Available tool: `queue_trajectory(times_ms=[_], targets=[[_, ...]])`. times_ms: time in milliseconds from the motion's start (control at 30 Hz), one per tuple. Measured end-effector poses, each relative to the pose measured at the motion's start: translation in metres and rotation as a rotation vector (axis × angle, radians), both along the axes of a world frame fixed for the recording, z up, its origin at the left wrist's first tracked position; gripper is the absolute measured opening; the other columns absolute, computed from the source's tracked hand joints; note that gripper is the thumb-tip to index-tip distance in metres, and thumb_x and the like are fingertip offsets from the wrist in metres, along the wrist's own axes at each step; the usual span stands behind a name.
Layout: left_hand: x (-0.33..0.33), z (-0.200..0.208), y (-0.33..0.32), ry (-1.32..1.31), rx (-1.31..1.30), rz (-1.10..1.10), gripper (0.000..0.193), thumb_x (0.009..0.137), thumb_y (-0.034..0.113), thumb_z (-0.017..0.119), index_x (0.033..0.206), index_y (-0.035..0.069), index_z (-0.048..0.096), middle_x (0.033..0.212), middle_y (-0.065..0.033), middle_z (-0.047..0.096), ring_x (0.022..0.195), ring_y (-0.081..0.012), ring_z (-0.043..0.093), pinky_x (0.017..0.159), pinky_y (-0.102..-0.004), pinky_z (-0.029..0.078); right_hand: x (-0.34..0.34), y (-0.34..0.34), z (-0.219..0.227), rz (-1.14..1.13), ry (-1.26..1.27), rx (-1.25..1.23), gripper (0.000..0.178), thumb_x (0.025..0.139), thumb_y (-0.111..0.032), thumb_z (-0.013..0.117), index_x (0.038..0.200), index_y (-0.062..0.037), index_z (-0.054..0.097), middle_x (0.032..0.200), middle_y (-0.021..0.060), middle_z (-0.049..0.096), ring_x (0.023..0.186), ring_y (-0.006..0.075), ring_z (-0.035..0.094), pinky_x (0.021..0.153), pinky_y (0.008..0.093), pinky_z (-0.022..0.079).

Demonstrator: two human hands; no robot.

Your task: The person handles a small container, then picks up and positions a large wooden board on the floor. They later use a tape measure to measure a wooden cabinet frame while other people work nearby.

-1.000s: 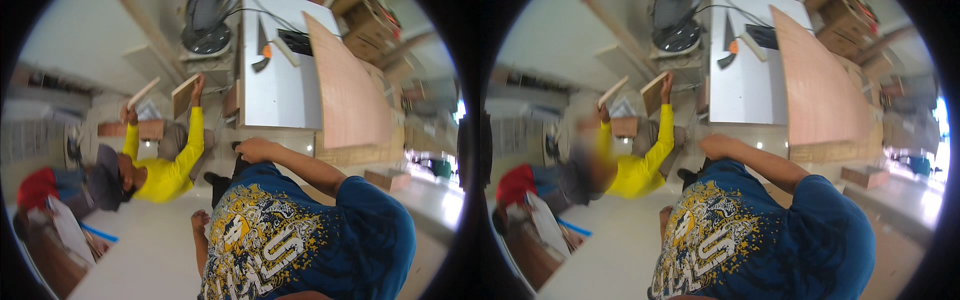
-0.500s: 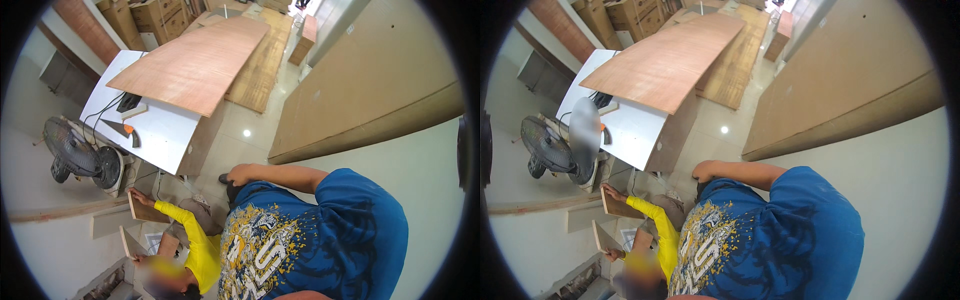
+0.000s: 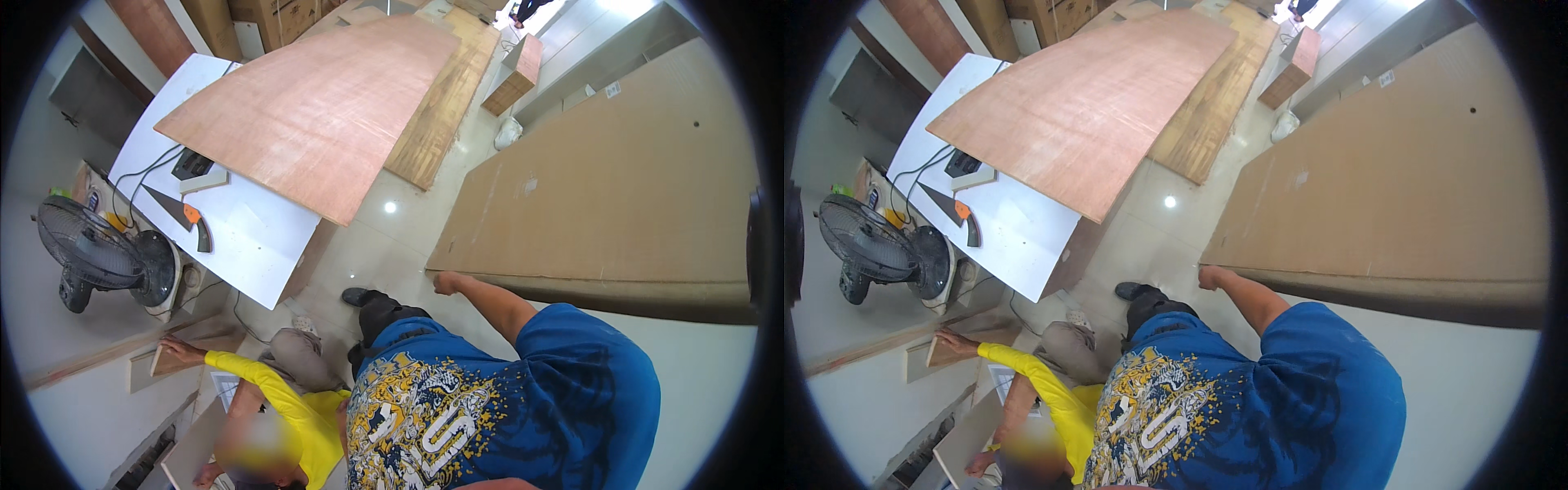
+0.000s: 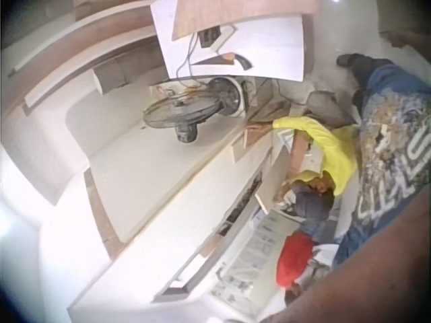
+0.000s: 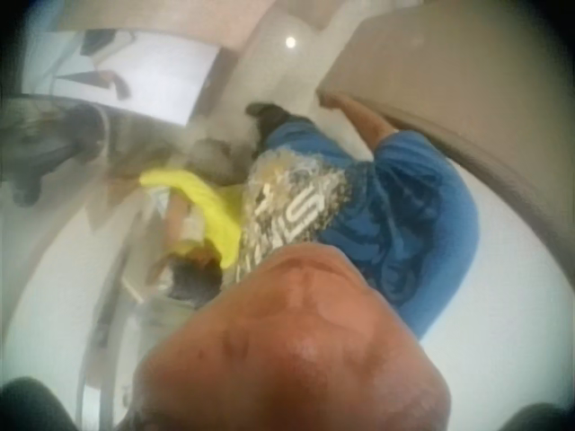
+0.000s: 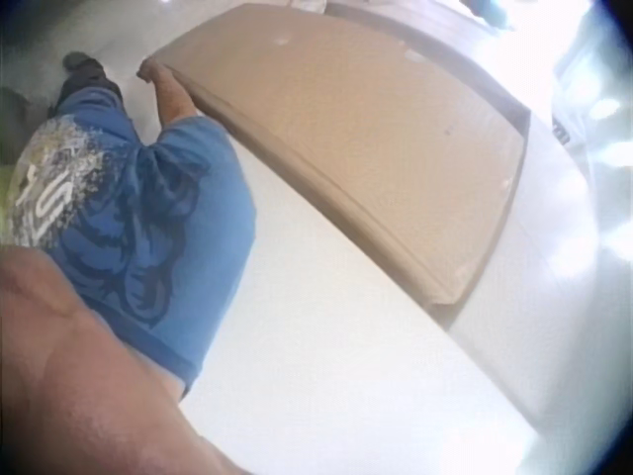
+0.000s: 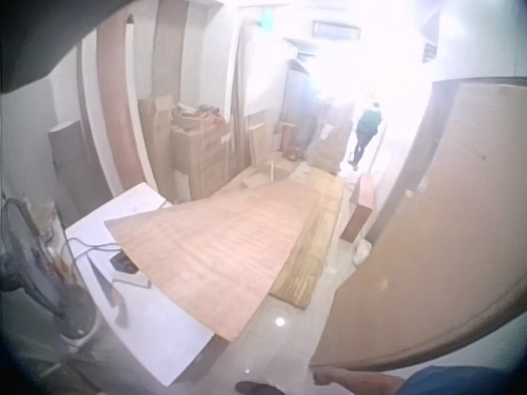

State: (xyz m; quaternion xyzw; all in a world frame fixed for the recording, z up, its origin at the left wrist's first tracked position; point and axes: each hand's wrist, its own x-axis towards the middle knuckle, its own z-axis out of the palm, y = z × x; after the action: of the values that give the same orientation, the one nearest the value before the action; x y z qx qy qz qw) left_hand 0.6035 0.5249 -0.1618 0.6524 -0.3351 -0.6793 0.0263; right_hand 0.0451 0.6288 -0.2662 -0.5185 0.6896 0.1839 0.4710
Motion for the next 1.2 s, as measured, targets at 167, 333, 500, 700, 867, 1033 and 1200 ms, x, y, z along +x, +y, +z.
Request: queue_trajectory(times_ms=[167,333,500,700,867,1033,1200], targets=[[-0.004,-0.004,0.002,0.042,0.011,-0.009,0.017,0.095,0.019,0.059,0.097,0.003,0.065,0.084,-0.0104,0.068,0.072,-0.0199,0.067,0.064,-0.0298,0.052,-0.013,-0.028,-0.006,-0.037,-0.038,-0.327,0.036,0.085,-0.032,0.053,0.095,-0.0046,0.073,0.103,0.0203,0.070,0.098,0.0363,0.066,0.086,0.0467,0.052],[-0.010,0.000,-0.014,0.065,0.002,-0.047,0.018,0.095,0.019,0.060,0.097,0.002,0.065,0.085,-0.0108,0.069,0.073,-0.0206,0.068,0.065,-0.0301,0.053,0.009,-0.102,0.092,-0.460,-0.112,-0.359,0.033,0.084,-0.027,0.062,0.107,-0.0042,0.070,0.109,0.0191,0.069,0.105,0.0365,0.064,0.092,0.0437,0.051],[-0.014,0.005,-0.033,0.281,0.153,0.259,0.023,0.098,0.022,0.059,0.105,0.001,0.062,0.090,-0.0106,0.069,0.074,-0.0212,0.068,0.066,-0.0315,0.053,0.014,-0.134,0.101,-0.447,-0.174,-0.382,0.034,0.083,-0.027,0.063,0.108,-0.0044,0.070,0.110,0.0189,0.069,0.106,0.0367,0.064,0.093,0.0433,0.050],[-0.004,-0.008,-0.019,0.360,0.159,0.328,0.023,0.098,0.023,0.059,0.108,0.002,0.061,0.090,-0.0124,0.070,0.073,-0.0221,0.067,0.066,-0.0325,0.054,0.012,-0.111,0.092,-0.326,-0.094,-0.244,0.034,0.085,-0.029,0.060,0.108,-0.0050,0.069,0.108,0.0178,0.069,0.104,0.0350,0.065,0.093,0.0431,0.050],[0.022,-0.042,0.016,0.012,-0.051,-0.059,0.022,0.095,0.021,0.064,0.098,-0.001,0.067,0.084,-0.0076,0.070,0.071,-0.0137,0.062,0.066,-0.0288,0.049,0.006,-0.076,0.085,-0.217,-0.057,-0.190,0.036,0.087,-0.032,0.052,0.096,-0.0025,0.070,0.107,0.0194,0.067,0.104,0.0369,0.063,0.093,0.0468,0.050],[0.017,-0.036,0.026,-0.014,-0.081,0.005,0.020,0.094,0.018,0.065,0.095,-0.001,0.069,0.082,-0.0054,0.070,0.071,-0.0116,0.060,0.066,-0.0278,0.048,0.000,-0.092,0.078,-0.163,-0.064,-0.243,0.035,0.086,-0.031,0.051,0.096,-0.0028,0.071,0.106,0.0195,0.068,0.103,0.0372,0.063,0.092,0.0471,0.050],[0.009,-0.016,0.026,0.132,-0.047,0.176,0.017,0.094,0.015,0.065,0.094,-0.001,0.069,0.081,-0.0050,0.069,0.070,-0.0122,0.061,0.067,-0.0276,0.049,0.006,-0.113,0.065,-0.272,-0.102,-0.270,0.034,0.085,-0.030,0.062,0.109,-0.0066,0.070,0.108,0.0169,0.071,0.105,0.0342,0.065,0.093,0.0424,0.050]])
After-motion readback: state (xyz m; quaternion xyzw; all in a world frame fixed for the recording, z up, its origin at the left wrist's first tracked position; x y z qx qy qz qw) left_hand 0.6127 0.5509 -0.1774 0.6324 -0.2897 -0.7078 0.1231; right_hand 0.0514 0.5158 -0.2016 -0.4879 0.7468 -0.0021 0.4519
